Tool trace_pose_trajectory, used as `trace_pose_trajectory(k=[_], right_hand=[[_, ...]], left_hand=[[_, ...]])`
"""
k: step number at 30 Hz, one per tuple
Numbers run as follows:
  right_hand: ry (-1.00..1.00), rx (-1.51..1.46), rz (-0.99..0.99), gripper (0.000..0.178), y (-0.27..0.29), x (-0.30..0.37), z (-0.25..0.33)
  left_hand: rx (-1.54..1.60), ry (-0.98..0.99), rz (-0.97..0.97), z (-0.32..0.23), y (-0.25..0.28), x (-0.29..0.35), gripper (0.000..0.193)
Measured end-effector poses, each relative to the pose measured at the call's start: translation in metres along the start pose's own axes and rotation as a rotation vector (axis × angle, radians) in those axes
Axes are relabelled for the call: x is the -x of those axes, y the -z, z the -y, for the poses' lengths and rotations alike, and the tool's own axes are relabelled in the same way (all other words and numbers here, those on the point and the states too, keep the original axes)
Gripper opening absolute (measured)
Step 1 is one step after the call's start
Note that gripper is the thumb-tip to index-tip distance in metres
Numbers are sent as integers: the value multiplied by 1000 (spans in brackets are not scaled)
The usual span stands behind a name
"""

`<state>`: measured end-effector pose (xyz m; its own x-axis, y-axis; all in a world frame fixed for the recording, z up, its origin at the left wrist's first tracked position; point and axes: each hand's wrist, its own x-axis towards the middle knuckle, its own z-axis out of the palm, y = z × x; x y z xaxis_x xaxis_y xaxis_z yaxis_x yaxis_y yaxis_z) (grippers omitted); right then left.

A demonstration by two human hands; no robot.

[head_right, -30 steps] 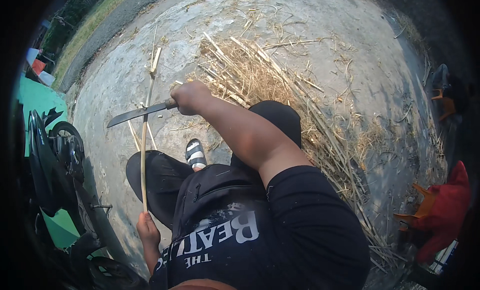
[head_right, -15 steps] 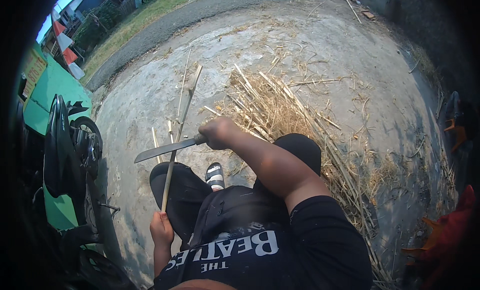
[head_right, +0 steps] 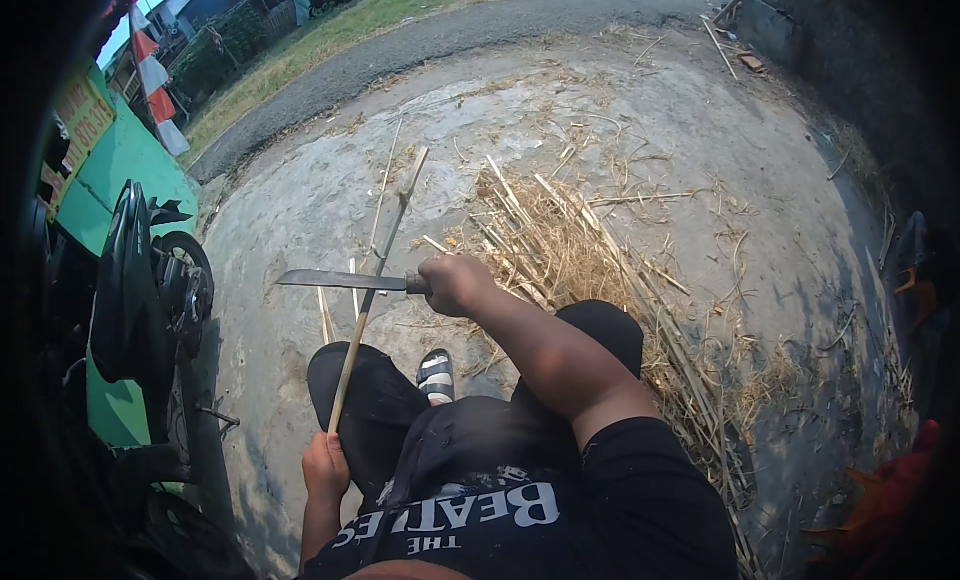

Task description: The person holds a bamboo stick by hand and scrapes along its length using a knife.

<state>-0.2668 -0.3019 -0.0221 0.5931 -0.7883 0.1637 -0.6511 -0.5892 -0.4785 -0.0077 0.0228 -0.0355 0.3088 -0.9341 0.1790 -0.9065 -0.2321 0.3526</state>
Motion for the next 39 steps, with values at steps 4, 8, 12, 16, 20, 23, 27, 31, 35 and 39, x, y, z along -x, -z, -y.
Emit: trace_pose_trajectory(k=[4,8,12,16,20,23,27,31,35,39], right_hand=[[330,173,161,13,-11,6,29],[-17,65,-71,12,-14,-13,-26],[-97,9,-96,11,-9,-14,-42],[33,5,-111,11,-14,-5,-12],[501,171,-117,10,-24,0,10],[236,103,-195,9,-20,-12,-25],[-156,-25,-93,13,-12,-21,-41],[23,-22,-109,15,-13,-12,-16],[379,150,28,14,-31,-11,-6],[49,11,-108,15,-19,-31,-40]], left_hand=[[40,-12,-31,-1,-2,0,35],[-17,-10,-4,2,1,2,35],[-19,11,27,-6,7,-11,36],[5,13,21,-11,4,-12,36],[-33,27,7,-16,4,-11,35],[22,-22,-18,-9,5,-9,36],[-25,32,38,-13,12,-13,36],[17,105,77,-14,11,-6,39],[108,106,81,-17,5,-19,42],[11,113,102,-7,18,-18,41]])
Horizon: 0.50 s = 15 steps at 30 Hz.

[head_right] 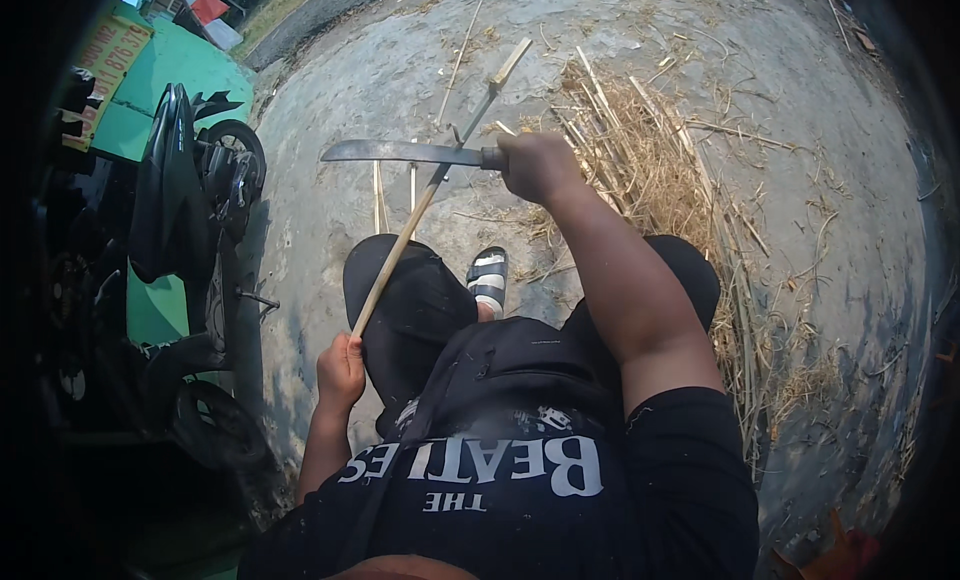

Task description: The person holds a bamboo stick by hand and scrapes along its length using a knife.

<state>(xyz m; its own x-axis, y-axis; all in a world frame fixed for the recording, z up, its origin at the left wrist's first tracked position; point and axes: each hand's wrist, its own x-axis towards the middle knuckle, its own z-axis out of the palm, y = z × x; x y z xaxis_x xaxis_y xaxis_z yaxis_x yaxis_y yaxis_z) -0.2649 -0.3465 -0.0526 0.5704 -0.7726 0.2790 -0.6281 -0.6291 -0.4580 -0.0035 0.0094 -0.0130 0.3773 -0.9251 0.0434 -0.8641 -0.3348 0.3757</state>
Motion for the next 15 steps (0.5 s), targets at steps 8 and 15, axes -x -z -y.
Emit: trace_pose_trajectory(k=[8,15], right_hand=[[-127,-48,-9,13,20,9,13],[344,68,-50,10,11,31,20]], left_hand=[[33,7,-22,-14,-1,-3,40],[108,4,-88,-16,3,19,38]])
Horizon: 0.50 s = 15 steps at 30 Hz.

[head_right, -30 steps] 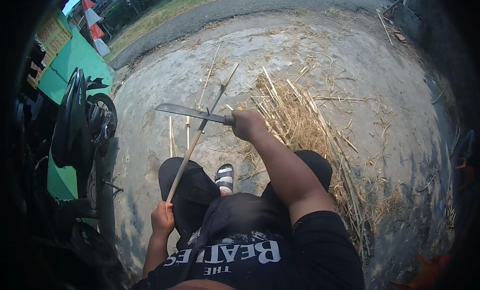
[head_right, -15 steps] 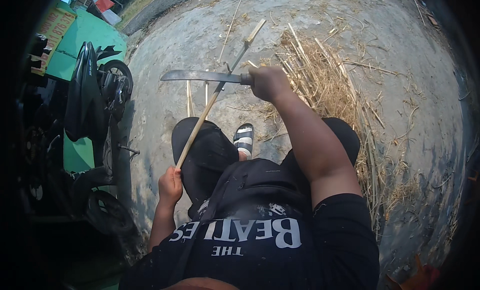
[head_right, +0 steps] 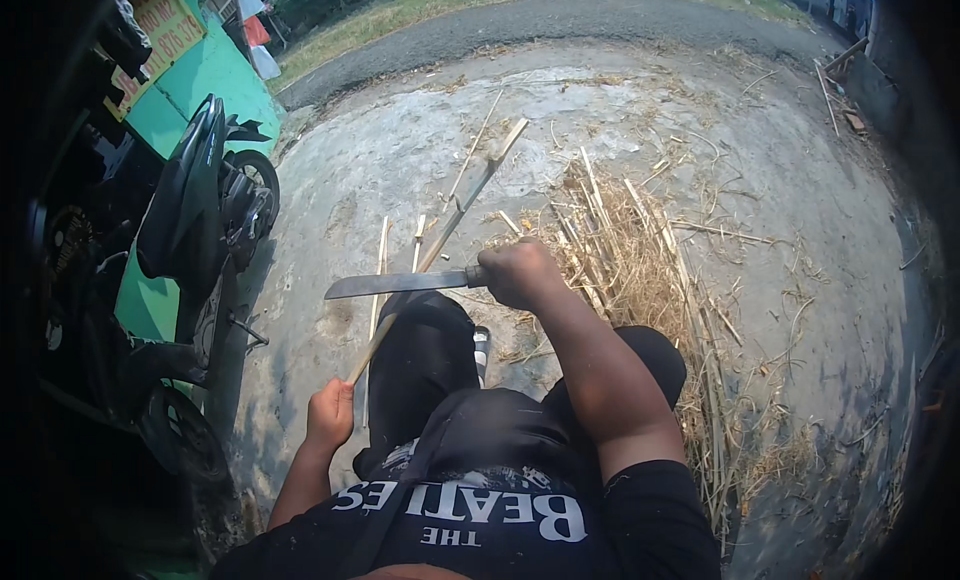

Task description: The person holds a bamboo stick by hand and scrapes along its length using a knife.

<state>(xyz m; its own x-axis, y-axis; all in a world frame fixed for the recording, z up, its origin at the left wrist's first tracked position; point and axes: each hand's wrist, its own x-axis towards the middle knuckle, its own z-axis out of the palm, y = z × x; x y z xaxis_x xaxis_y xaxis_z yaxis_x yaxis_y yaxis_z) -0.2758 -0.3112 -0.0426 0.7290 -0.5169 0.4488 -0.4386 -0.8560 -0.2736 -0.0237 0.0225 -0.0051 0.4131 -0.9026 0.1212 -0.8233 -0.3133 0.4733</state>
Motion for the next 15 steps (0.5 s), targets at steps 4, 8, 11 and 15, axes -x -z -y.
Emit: trace_pose_trajectory(k=[4,8,11,15], right_hand=[[-190,4,-90,16,16,7,-13],[-440,-16,-97,21,18,14,-24],[-318,-17,-61,22,15,13,-4],[-41,120,26,13,6,6,14]], left_hand=[[4,-30,-59,2,5,13,36],[9,11,-43,2,-6,10,34],[11,-84,-88,9,-16,9,32],[56,-48,-57,11,-22,5,32]])
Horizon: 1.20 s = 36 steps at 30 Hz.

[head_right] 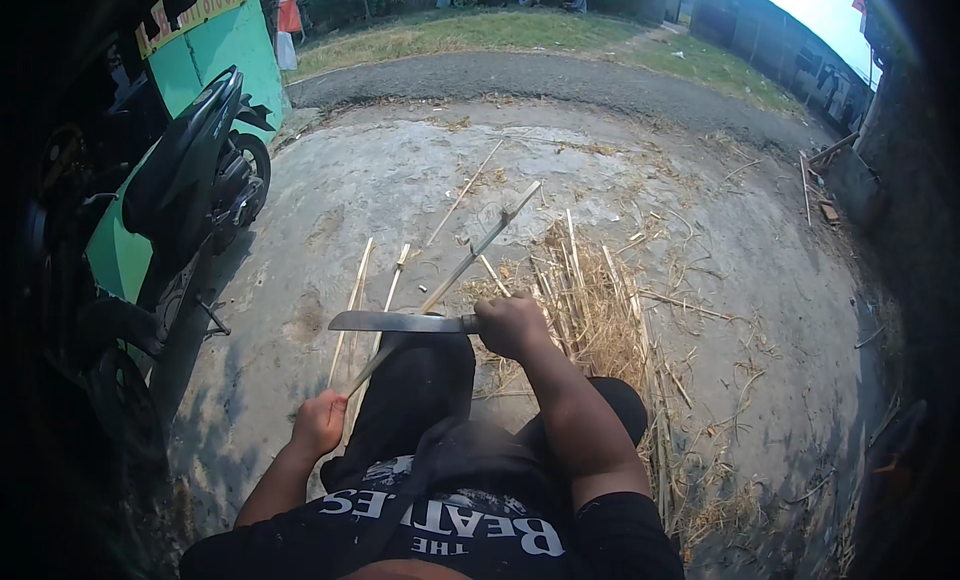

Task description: The person holds a bamboo stick by hand and scrapes along its length using a knife.

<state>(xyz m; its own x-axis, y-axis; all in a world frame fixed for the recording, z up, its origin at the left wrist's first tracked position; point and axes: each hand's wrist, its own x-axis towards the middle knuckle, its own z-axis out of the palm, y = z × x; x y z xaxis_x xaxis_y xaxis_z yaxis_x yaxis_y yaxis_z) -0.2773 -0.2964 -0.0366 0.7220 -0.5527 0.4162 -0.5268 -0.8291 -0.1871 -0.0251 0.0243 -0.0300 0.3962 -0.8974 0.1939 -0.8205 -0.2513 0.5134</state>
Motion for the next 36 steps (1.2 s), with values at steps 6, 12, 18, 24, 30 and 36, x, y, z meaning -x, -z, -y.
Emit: trace_pose_trajectory(k=[6,12,18,24,30,36], right_hand=[[-386,-94,43,19,-11,-2,-42],[-178,-143,100,14,-22,-7,1],[20,-92,-53,12,-31,-18,-20],[-404,-173,-62,18,-20,-20,-24],[196,-58,-76,15,-11,-15,4],[-436,-98,-46,17,-12,-1,-46]], left_hand=[[-47,60,99,22,-1,5,32],[-55,84,76,31,-7,-4,31],[-18,67,57,36,2,0,32],[-138,80,75,34,18,-2,28],[-59,-49,24,17,10,-3,30],[-175,21,117,11,38,11,28]])
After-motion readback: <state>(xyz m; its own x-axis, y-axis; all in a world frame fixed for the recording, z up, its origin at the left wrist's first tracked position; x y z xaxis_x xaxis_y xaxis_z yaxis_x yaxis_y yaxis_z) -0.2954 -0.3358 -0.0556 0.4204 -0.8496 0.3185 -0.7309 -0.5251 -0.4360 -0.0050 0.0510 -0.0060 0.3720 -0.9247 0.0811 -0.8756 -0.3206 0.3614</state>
